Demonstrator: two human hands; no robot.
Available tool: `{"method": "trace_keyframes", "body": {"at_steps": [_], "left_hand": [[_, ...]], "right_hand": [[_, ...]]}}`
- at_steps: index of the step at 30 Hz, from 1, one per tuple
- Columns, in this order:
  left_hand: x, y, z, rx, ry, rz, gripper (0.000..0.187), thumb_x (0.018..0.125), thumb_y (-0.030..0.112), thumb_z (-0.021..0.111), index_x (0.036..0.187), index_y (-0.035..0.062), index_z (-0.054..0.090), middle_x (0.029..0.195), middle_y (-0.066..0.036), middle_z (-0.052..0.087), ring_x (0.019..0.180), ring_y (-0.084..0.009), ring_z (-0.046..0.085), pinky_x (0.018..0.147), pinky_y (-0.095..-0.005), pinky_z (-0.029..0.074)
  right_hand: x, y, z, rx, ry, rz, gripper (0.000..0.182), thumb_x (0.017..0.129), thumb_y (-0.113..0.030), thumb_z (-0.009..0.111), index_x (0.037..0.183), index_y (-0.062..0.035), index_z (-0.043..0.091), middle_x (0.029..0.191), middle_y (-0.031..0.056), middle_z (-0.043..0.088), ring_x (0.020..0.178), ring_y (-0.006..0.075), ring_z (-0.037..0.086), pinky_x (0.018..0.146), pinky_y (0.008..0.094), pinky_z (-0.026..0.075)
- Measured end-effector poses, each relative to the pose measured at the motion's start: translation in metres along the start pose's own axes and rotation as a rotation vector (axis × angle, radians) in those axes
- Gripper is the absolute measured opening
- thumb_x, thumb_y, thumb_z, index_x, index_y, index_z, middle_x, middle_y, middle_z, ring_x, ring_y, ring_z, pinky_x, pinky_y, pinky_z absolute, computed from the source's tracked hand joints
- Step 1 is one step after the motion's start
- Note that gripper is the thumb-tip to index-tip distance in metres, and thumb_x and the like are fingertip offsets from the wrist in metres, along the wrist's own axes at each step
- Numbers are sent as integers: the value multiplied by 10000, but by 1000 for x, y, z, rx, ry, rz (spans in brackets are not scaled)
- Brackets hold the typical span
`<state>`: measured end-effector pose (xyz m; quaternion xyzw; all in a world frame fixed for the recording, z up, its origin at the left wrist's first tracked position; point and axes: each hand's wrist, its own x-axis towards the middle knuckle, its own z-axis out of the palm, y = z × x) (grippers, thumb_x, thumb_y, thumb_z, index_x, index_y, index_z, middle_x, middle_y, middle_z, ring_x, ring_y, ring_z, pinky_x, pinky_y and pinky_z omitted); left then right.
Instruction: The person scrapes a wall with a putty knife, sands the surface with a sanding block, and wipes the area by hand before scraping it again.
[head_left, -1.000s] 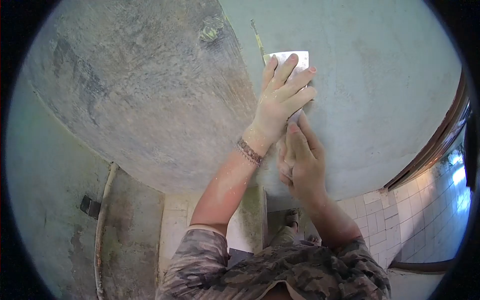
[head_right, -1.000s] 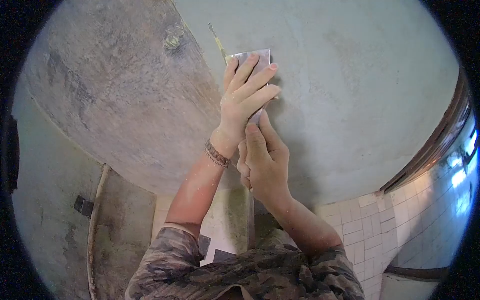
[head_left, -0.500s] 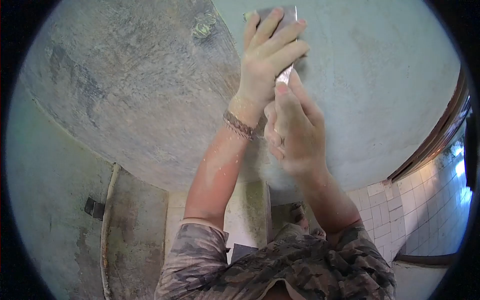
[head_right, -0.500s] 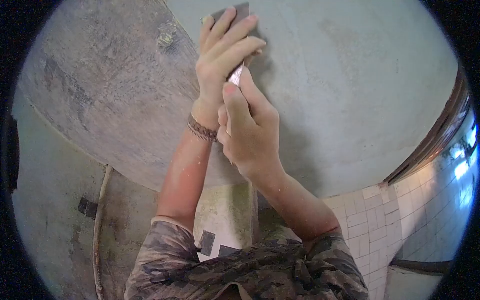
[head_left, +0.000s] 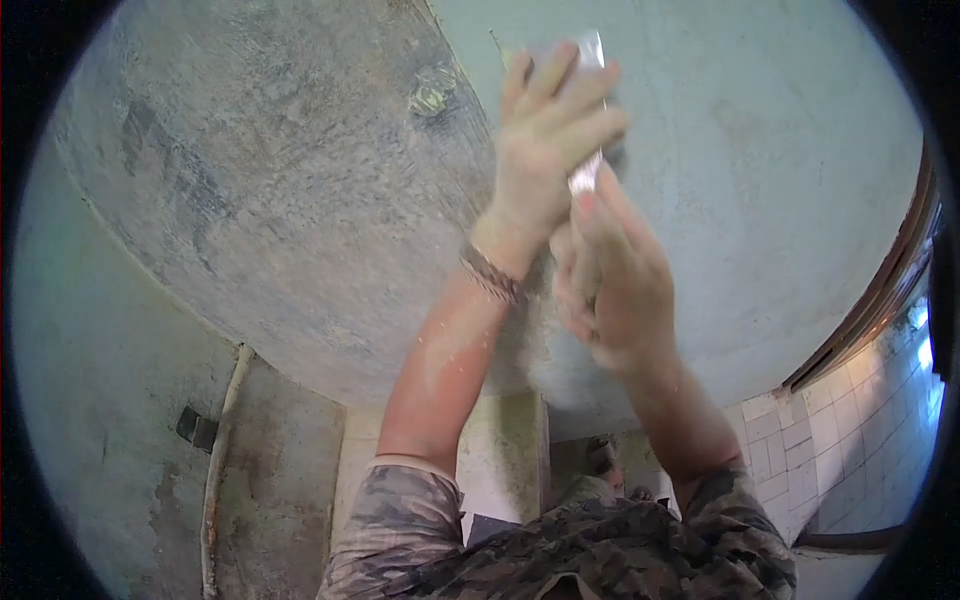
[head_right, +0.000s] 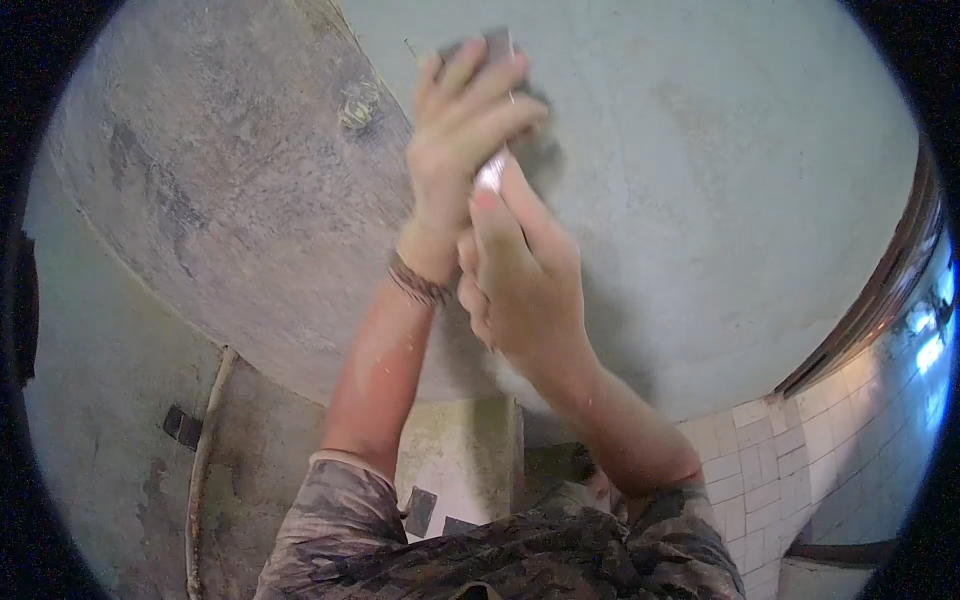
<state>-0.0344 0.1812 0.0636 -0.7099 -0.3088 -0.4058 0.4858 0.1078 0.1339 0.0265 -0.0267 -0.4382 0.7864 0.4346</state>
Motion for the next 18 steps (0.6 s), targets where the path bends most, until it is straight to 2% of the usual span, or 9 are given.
{"method": "trace_keyframes", "body": {"at_steps": [4, 7, 10, 15, 18], "left_hand": [[-20, 11, 4, 21, -49, -21, 142, 735, 121, 667, 873, 125, 698, 1167, -78, 689, 1197, -321, 571, 1088, -460, 332], [32, -21, -6, -27, 5, 54, 102, 772, 205, 642, 849, 141, 662, 1134, -49, 687, 1211, -326, 550, 1088, -498, 325], [51, -35, -12, -99, -19, 48, 86, 769, 207, 645, 830, 147, 655, 1138, -40, 689, 1235, -320, 542, 1129, -491, 293], [-13, -4, 5, 28, -15, 6, 88, 765, 208, 650, 825, 146, 664, 1137, -40, 691, 1225, -316, 547, 1128, -502, 293], [22, -16, -2, -10, -13, 17, 87, 764, 194, 647, 826, 137, 666, 1143, -40, 691, 1204, -318, 555, 1118, -498, 292]], "right_hand": [[-12, 17, -15, -60, 23, -19, 328, 1021, -276, 438, 1290, -104, 510, 638, -55, 427, 422, 5, 361, 340, 183, 275], [13, -13, 14, -13, -21, -47, 351, 1014, -311, 469, 1281, -85, 505, 671, -35, 457, 413, 25, 372, 338, 191, 284], [23, -25, 25, 3, -68, -77, 372, 1010, -334, 490, 1274, -73, 502, 693, -21, 478, 406, 38, 379, 336, 195, 291], [-3, 24, -11, -74, 56, -32, 347, 999, -347, 480, 1269, -132, 517, 702, -38, 468, 417, 26, 378, 330, 198, 278], [13, -9, 16, -36, 50, -21, 338, 1003, -334, 475, 1284, -152, 514, 694, -42, 462, 414, 26, 374, 326, 200, 273]]}}
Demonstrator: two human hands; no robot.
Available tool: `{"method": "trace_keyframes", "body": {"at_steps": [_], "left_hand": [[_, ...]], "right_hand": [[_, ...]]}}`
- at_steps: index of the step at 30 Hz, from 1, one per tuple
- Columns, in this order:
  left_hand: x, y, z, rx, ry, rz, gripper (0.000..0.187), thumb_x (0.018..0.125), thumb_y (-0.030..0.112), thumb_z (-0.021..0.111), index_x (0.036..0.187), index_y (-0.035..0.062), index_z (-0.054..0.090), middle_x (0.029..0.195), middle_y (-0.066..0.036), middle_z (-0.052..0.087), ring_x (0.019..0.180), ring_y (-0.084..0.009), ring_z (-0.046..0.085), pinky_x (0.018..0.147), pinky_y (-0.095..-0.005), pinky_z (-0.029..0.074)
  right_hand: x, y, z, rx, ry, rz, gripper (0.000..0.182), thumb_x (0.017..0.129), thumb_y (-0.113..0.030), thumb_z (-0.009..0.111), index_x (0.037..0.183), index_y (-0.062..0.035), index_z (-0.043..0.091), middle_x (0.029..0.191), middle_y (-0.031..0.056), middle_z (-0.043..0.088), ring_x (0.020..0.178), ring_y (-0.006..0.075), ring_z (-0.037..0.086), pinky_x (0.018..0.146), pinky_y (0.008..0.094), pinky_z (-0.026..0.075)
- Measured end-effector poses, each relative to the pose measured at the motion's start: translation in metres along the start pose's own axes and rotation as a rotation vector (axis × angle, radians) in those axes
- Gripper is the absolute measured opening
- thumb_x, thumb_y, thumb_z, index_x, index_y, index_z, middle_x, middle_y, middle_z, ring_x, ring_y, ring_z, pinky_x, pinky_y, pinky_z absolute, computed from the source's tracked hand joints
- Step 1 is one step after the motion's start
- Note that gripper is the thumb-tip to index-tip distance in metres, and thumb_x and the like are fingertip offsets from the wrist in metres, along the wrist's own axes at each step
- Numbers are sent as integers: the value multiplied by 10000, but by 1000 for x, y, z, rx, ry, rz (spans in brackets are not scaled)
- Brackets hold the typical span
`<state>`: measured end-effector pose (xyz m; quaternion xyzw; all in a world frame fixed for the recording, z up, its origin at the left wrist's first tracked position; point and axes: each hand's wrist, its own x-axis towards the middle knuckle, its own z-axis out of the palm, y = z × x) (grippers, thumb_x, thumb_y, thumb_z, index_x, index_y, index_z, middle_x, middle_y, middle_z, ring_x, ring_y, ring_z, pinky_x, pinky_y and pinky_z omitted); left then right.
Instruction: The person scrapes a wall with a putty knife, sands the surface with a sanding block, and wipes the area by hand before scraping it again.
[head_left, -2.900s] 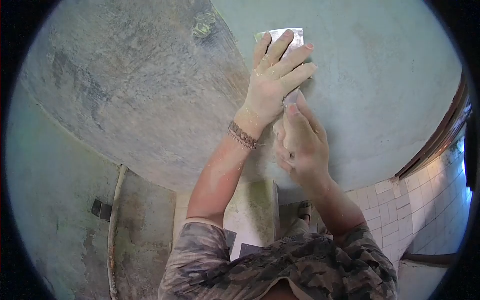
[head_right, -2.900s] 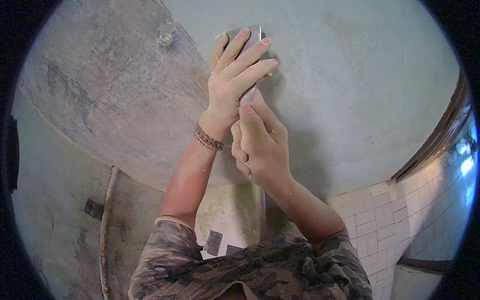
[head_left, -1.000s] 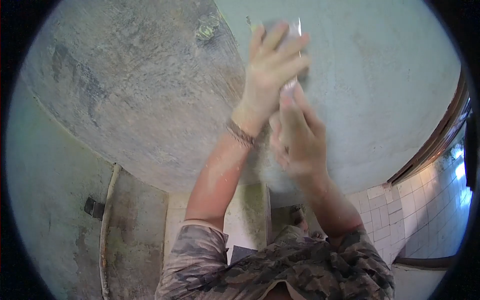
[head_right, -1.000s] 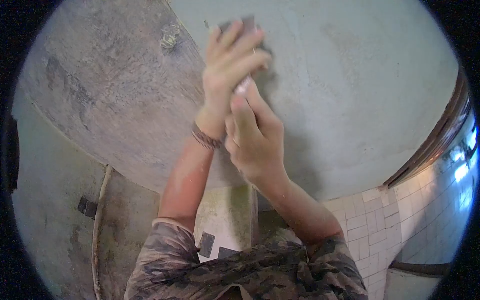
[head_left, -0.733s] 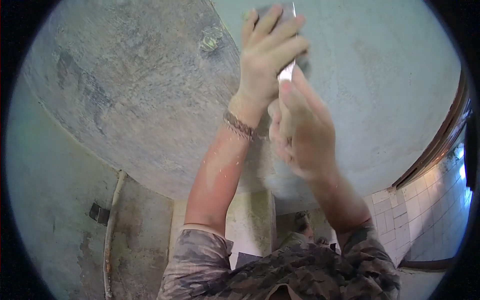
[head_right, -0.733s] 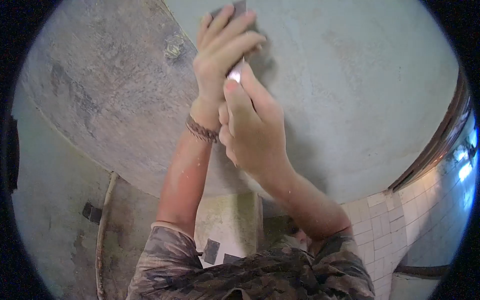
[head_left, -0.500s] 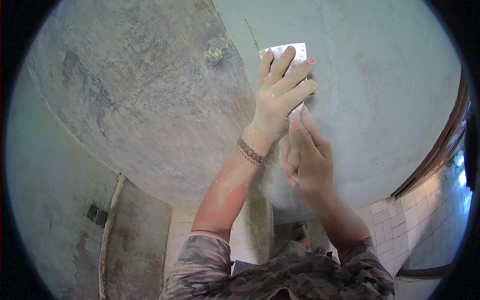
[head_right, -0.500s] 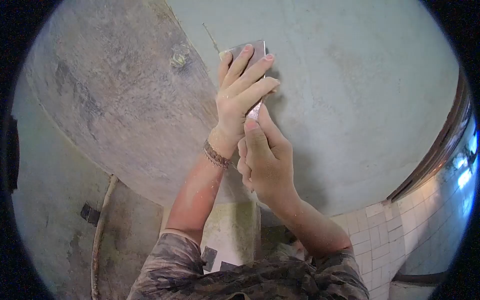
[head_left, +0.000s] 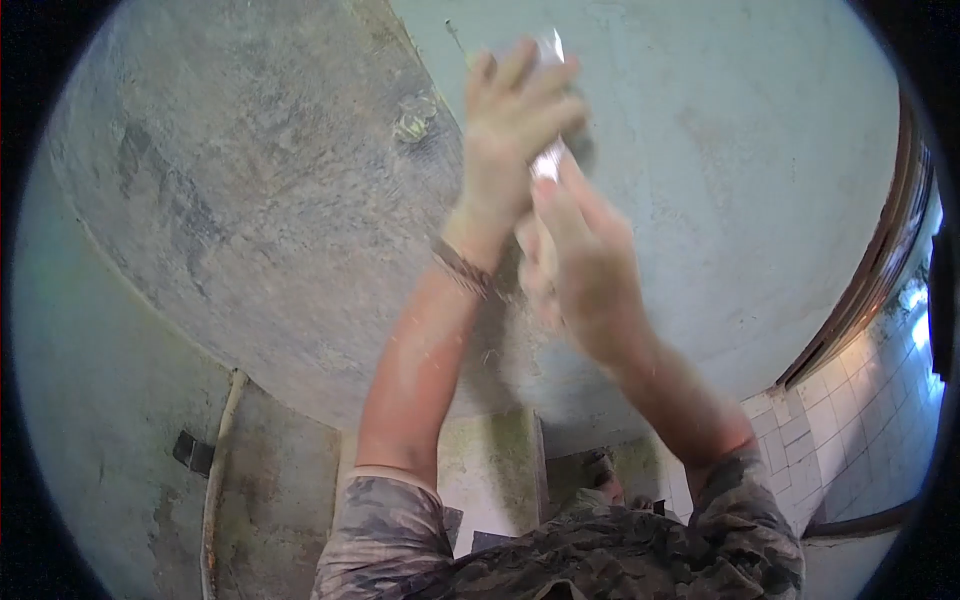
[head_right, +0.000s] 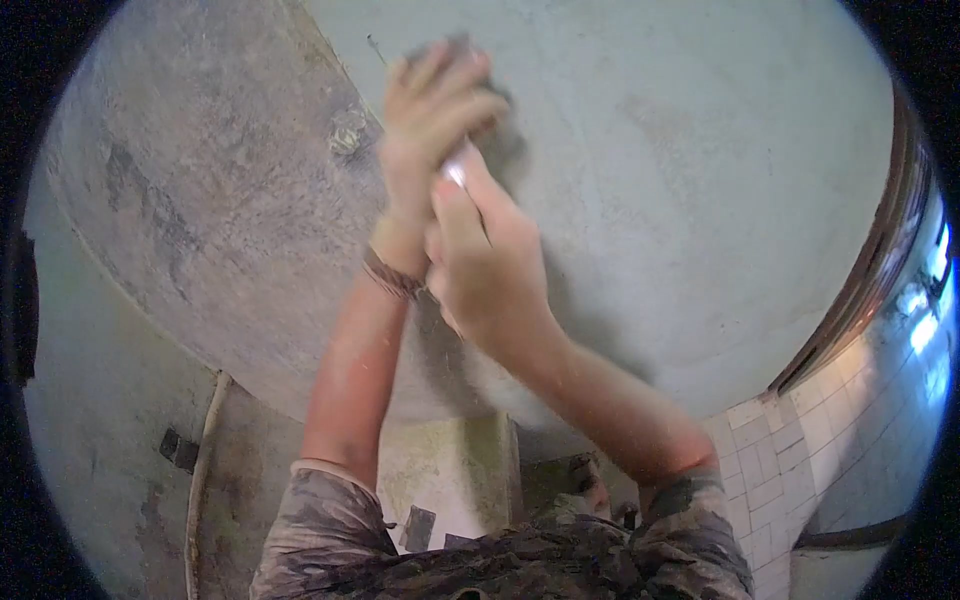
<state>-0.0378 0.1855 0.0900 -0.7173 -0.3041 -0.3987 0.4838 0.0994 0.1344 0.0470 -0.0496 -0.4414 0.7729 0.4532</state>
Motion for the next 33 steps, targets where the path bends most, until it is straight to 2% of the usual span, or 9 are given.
{"method": "trace_keyframes", "body": {"at_steps": [2, 3, 5, 9, 15, 18, 21, 27, 33], "left_hand": [[41, -22, -12, -43, 33, 56, 107, 742, 183, 660, 829, 122, 667, 1143, -49, 693, 1167, -324, 563, 1092, -486, 306], [51, -34, -12, -80, 40, 93, 163, 739, 97, 656, 899, 103, 690, 1188, -97, 678, 1216, -338, 553, 1089, -461, 326], [44, -32, -8, -73, 66, 86, 141, 727, 144, 669, 863, 109, 677, 1173, -79, 683, 1198, -333, 552, 1087, -478, 317], [-10, 1, 4, 15, 11, 8, 119, 736, 205, 671, 818, 119, 655, 1166, -59, 684, 1213, -335, 540, 1112, -504, 287], [61, -50, -15, 49, 42, 80, 119, 772, 195, 657, 862, 124, 690, 1174, -49, 679, 1213, -339, 540, 1080, -499, 305], [53, -38, -14, 41, 37, 47, 102, 767, 190, 664, 846, 128, 686, 1169, -47, 681, 1210, -342, 546, 1089, -501, 301], [24, -14, -8, 73, -1, 27, 126, 752, 93, 678, 878, 104, 681, 1183, -56, 687, 1219, -334, 551, 1103, -477, 317], [87, -53, -27, 33, 56, 76, 169, 743, 103, 685, 911, 94, 685, 1197, -83, 683, 1210, -357, 553, 1091, -484, 328], [56, -43, -13, 75, 68, 119, 102, 762, 178, 661, 840, 114, 675, 1117, -58, 697, 1138, -347, 587, 1043, -466, 348]], "right_hand": [[22, -15, 14, 32, -75, -79, 319, 1003, -333, 482, 1274, -169, 525, 692, -40, 461, 425, 33, 391, 328, 205, 279], [29, -21, 21, -32, -76, -122, 331, 1004, -325, 482, 1295, -172, 522, 694, -33, 461, 432, 37, 398, 330, 207, 280], [30, -20, 21, -109, -85, -171, 345, 1004, -316, 482, 1317, -175, 519, 696, -26, 461, 440, 42, 405, 331, 209, 282], [5, 10, -9, -65, -19, -71, 340, 1011, -299, 471, 1323, -169, 515, 697, -12, 446, 448, 46, 385, 339, 212, 276], [34, -44, 32, -118, -98, -51, 287, 1015, -329, 464, 1252, -183, 536, 739, -30, 446, 454, 31, 359, 342, 194, 244], [29, -38, 26, -77, -85, -23, 243, 1018, -331, 460, 1177, -169, 544, 737, -31, 448, 454, 33, 358, 330, 195, 239], [13, -14, 2, -101, -40, 22, 242, 1018, -333, 459, 1162, -159, 545, 733, -30, 451, 452, 35, 363, 330, 196, 248], [40, -65, 50, -157, -91, -82, 350, 1018, -328, 455, 1313, -147, 511, 729, -30, 448, 460, 34, 373, 336, 195, 256], [26, -41, 24, -163, -32, -8, 305, 1009, -328, 470, 1239, -135, 531, 762, -19, 456, 492, 42, 394, 356, 199, 268]]}}
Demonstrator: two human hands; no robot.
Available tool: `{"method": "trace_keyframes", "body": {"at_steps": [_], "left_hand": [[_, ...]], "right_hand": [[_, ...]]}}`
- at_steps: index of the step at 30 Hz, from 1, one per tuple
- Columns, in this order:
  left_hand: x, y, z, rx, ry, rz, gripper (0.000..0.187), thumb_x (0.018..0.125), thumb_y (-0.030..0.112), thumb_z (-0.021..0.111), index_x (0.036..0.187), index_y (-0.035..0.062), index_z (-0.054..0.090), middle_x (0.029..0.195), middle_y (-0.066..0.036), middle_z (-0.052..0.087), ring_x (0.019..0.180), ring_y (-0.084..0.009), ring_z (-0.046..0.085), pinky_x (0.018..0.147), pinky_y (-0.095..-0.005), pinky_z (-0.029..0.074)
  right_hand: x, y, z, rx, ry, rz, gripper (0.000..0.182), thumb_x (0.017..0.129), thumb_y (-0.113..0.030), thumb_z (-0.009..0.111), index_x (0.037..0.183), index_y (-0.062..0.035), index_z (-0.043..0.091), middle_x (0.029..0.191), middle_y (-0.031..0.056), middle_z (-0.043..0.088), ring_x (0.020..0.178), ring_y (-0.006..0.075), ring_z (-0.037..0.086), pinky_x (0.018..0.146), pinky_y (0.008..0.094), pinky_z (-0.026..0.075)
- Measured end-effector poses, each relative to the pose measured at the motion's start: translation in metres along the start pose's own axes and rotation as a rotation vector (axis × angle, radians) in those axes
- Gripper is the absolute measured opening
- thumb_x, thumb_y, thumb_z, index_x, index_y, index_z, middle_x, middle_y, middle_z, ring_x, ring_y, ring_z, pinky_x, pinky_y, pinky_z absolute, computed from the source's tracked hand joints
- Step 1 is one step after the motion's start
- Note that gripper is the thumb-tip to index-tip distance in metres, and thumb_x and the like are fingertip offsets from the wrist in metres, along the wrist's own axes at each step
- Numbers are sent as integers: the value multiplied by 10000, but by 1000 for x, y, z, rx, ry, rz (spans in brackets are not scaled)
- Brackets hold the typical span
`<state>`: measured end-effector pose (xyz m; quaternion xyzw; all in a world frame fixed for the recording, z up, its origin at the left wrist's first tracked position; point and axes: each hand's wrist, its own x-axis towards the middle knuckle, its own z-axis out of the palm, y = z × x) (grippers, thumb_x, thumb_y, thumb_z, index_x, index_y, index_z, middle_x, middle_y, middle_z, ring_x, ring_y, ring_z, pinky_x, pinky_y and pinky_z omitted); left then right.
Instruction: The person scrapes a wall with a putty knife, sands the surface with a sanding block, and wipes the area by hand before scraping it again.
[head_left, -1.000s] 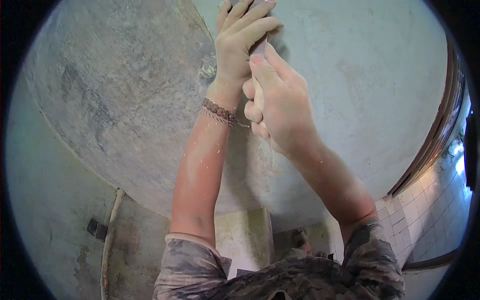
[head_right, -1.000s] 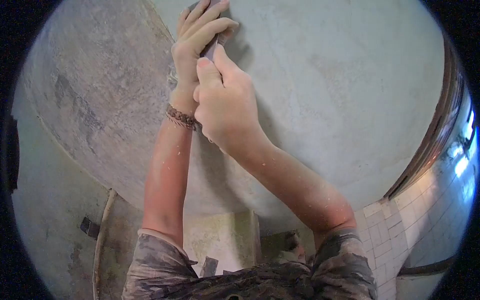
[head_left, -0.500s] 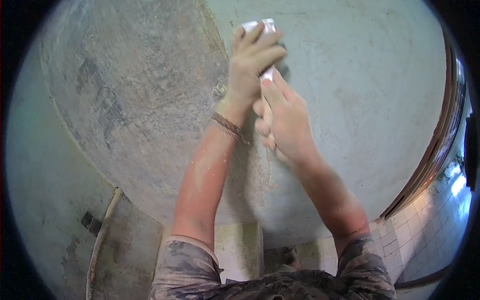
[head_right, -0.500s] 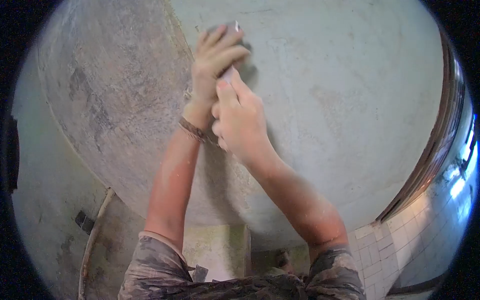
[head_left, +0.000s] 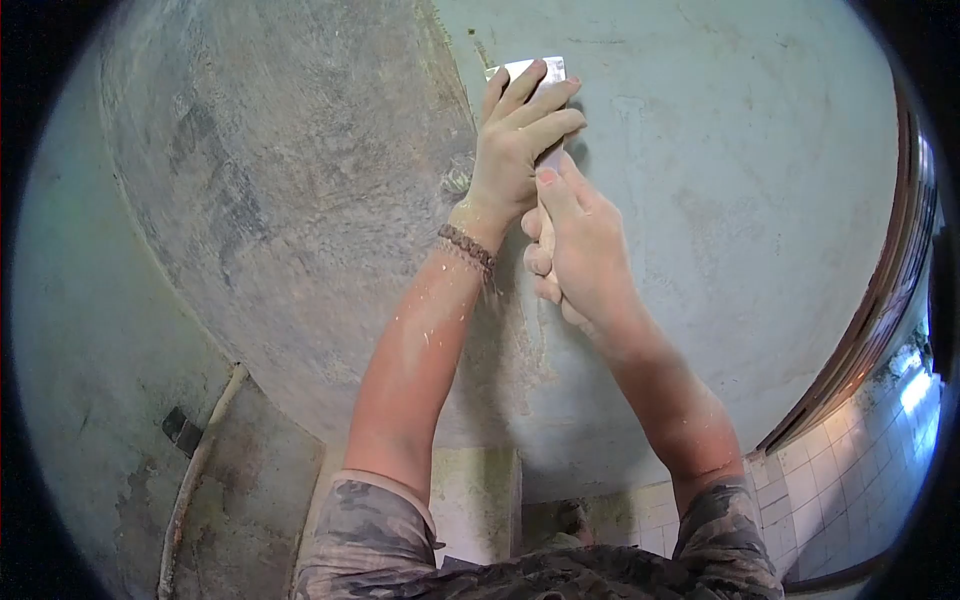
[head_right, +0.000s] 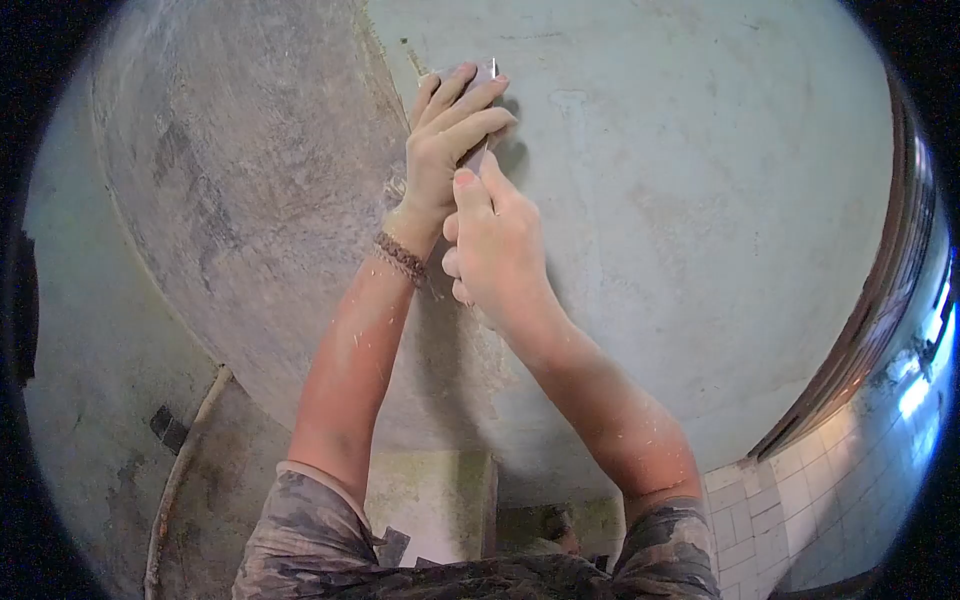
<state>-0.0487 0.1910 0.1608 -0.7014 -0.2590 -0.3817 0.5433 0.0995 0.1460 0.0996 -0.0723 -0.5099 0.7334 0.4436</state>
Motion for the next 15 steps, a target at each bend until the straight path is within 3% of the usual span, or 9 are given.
{"method": "trace_keyframes", "body": {"at_steps": [3, 7, 9, 12, 15], "left_hand": [[31, -18, -7, -21, 14, 40, 103, 759, 186, 667, 835, 117, 676, 1099, -55, 698, 1123, -335, 598, 1030, -460, 362], [45, -21, -16, -50, -8, -30, 175, 737, 93, 690, 913, 91, 696, 1199, -79, 682, 1194, -322, 561, 1055, -456, 381], [16, -17, -3, -14, 47, 21, 113, 757, 184, 667, 852, 122, 678, 1104, -53, 700, 1130, -331, 592, 1050, -465, 350], [15, -18, -3, -6, 25, 9, 119, 749, 161, 674, 862, 126, 681, 1120, -57, 701, 1148, -331, 580, 1056, -470, 349], [46, -40, -12, 13, -8, 40, 126, 746, 146, 679, 871, 128, 690, 1134, -58, 700, 1160, -335, 575, 1062, -476, 346]], "right_hand": [[17, -28, 18, -8, -101, -136, 395, 1009, -321, 471, 1367, -155, 486, 758, -19, 453, 492, 45, 395, 364, 199, 275], [20, -41, 28, -44, -73, -113, 399, 1009, -317, 470, 1383, -179, 481, 760, -18, 455, 487, 45, 395, 366, 202, 286], [6, -21, 16, 38, -54, -52, 315, 1005, -309, 475, 1266, -142, 529, 781, -7, 464, 507, 50, 411, 370, 204, 299], [4, -22, 15, 20, -55, -32, 244, 1002, -302, 477, 1165, -130, 535, 792, -1, 473, 511, 54, 419, 373, 207, 311], [27, -46, 37, -68, -43, -165, 254, 1008, -287, 458, 1188, -128, 541, 790, 1, 473, 494, 51, 410, 360, 205, 298]]}}
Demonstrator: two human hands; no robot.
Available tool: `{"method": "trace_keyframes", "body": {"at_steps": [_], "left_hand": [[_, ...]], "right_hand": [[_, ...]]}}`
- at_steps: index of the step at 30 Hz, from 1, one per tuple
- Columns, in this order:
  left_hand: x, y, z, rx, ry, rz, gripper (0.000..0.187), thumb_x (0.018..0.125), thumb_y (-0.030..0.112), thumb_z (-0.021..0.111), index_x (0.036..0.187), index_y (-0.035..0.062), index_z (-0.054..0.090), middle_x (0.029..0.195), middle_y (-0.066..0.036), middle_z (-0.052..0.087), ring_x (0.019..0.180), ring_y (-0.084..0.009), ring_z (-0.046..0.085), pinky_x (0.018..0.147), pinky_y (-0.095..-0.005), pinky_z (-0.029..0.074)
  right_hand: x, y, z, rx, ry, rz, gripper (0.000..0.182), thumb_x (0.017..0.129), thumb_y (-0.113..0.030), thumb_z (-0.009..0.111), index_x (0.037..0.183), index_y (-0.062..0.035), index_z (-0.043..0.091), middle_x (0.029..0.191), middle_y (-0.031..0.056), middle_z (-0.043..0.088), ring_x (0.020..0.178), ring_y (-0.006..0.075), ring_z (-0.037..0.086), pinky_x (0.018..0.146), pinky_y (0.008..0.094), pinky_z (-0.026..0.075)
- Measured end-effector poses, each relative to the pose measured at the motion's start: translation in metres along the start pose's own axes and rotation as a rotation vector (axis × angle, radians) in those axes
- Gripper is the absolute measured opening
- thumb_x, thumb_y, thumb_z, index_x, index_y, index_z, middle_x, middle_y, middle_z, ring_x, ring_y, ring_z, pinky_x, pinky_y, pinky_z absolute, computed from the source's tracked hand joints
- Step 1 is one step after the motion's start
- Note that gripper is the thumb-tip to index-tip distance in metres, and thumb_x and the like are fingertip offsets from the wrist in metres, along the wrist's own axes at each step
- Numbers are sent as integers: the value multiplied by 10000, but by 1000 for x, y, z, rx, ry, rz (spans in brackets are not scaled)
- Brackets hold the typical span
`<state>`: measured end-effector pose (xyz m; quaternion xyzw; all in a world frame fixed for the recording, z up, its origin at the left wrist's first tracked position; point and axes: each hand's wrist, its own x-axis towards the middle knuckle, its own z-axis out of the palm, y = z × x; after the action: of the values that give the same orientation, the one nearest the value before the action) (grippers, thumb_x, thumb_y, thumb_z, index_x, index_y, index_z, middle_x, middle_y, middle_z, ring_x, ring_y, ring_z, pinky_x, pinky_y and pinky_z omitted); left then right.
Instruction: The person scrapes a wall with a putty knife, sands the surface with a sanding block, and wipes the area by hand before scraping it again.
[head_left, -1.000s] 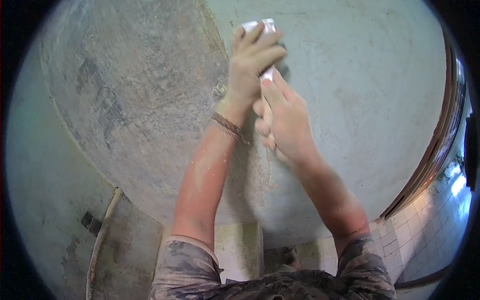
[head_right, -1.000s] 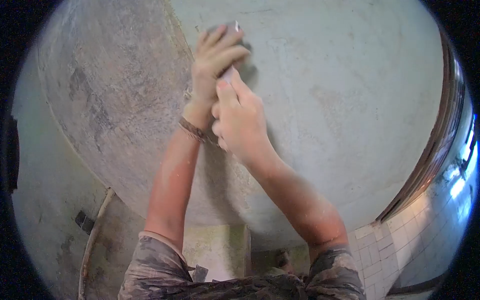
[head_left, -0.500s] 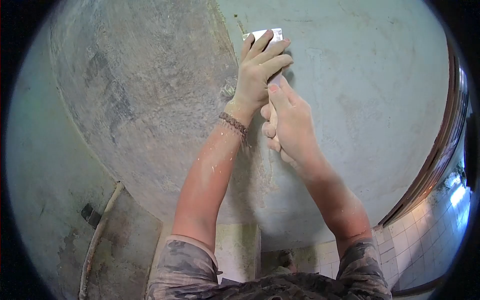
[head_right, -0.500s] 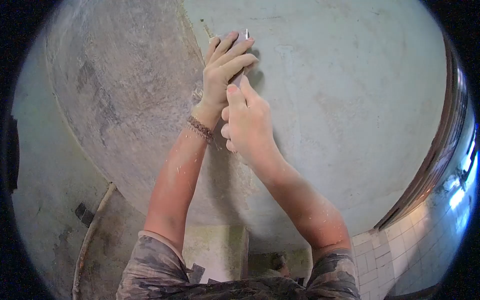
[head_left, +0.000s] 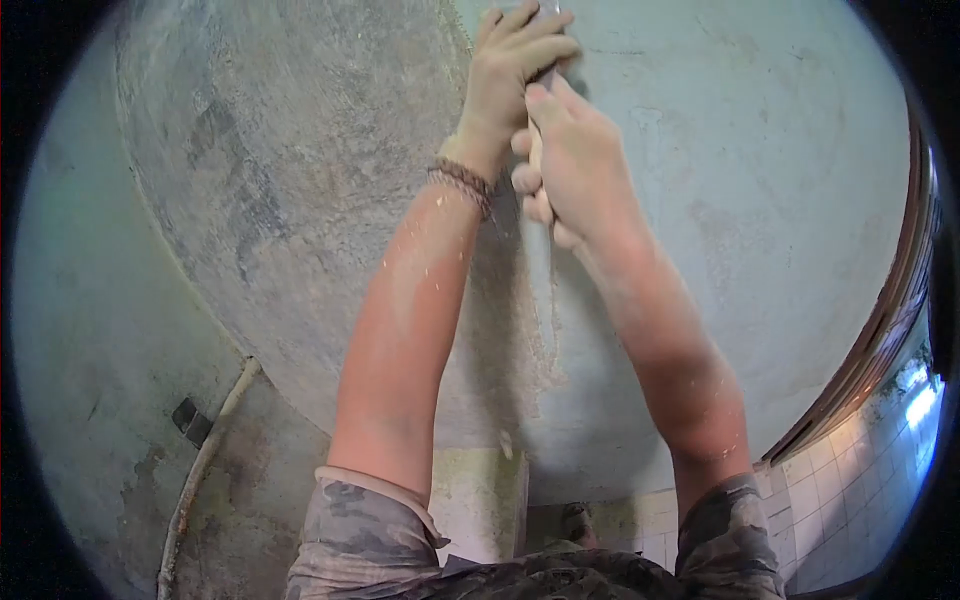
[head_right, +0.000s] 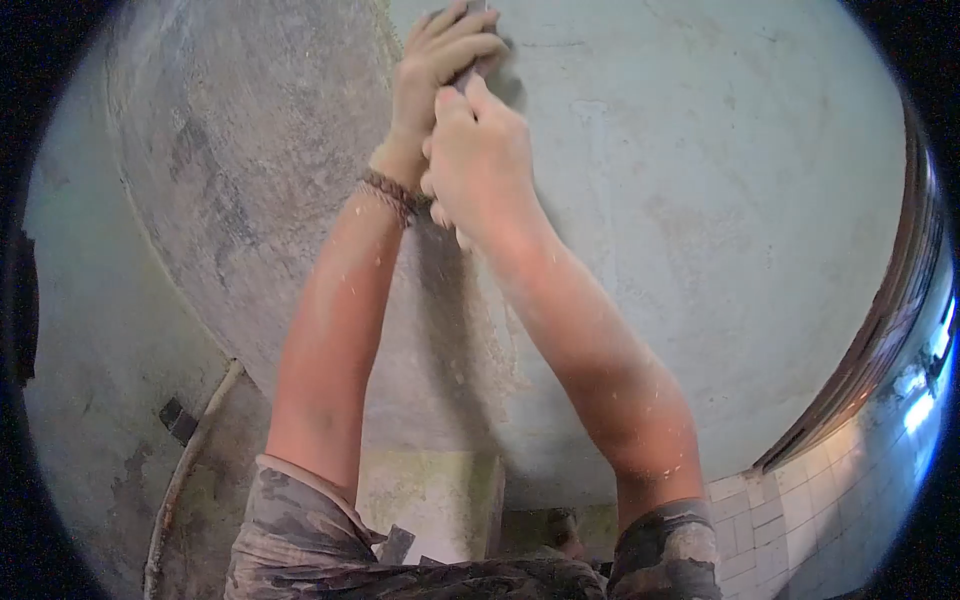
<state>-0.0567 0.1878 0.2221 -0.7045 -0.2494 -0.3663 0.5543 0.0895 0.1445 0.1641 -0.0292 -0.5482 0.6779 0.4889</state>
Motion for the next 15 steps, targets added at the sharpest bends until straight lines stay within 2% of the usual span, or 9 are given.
{"method": "trace_keyframes", "body": {"at_steps": [2, 5, 7, 10, 12, 15], "left_hand": [[11, -7, -1, -64, 44, -30, 130, 746, 148, 679, 874, 130, 696, 1134, -61, 701, 1162, -339, 574, 1062, -482, 346], [-17, 14, 5, -39, 30, -32, 146, 734, 147, 688, 877, 123, 700, 1141, -66, 701, 1158, -339, 576, 1058, -475, 353], [-22, 15, 4, -38, 36, -46, 144, 736, 145, 692, 878, 120, 699, 1150, -64, 698, 1168, -338, 573, 1065, -474, 350], [4, -9, 3, -95, 18, -13, 130, 752, 137, 698, 881, 118, 697, 1168, -50, 693, 1207, -339, 560, 1092, -474, 334], [16, -15, 2, -48, 74, -63, 116, 766, 137, 694, 881, 124, 696, 1163, -43, 693, 1218, -338, 555, 1098, -485, 333], [-6, 2, 10, -17, 91, -54, 128, 763, 138, 693, 890, 123, 693, 1162, -44, 692, 1201, -341, 560, 1096, -500, 334]], "right_hand": [[-1, -9, 5, -2, 26, 16, 247, 1010, -278, 445, 1179, -135, 554, 760, -8, 461, 473, 49, 393, 352, 210, 294], [-16, 11, -7, 43, -26, 18, 225, 1008, -277, 448, 1127, -120, 555, 738, -18, 447, 471, 55, 382, 361, 222, 300], [-24, 15, -9, -46, 13, 44, 225, 1009, -278, 446, 1125, -118, 553, 724, -25, 435, 474, 53, 378, 362, 224, 299], [3, -7, 5, -77, -16, -29, 270, 1014, -282, 429, 1192, -123, 555, 727, -24, 433, 460, 47, 368, 338, 223, 278], [10, -9, 7, -101, -10, -77, 278, 1014, -284, 424, 1201, -124, 552, 728, -22, 433, 456, 47, 365, 334, 220, 281], [1, 13, -4, -136, 7, -129, 278, 1013, -290, 421, 1191, -118, 546, 737, -15, 440, 464, 51, 378, 337, 220, 297]]}}
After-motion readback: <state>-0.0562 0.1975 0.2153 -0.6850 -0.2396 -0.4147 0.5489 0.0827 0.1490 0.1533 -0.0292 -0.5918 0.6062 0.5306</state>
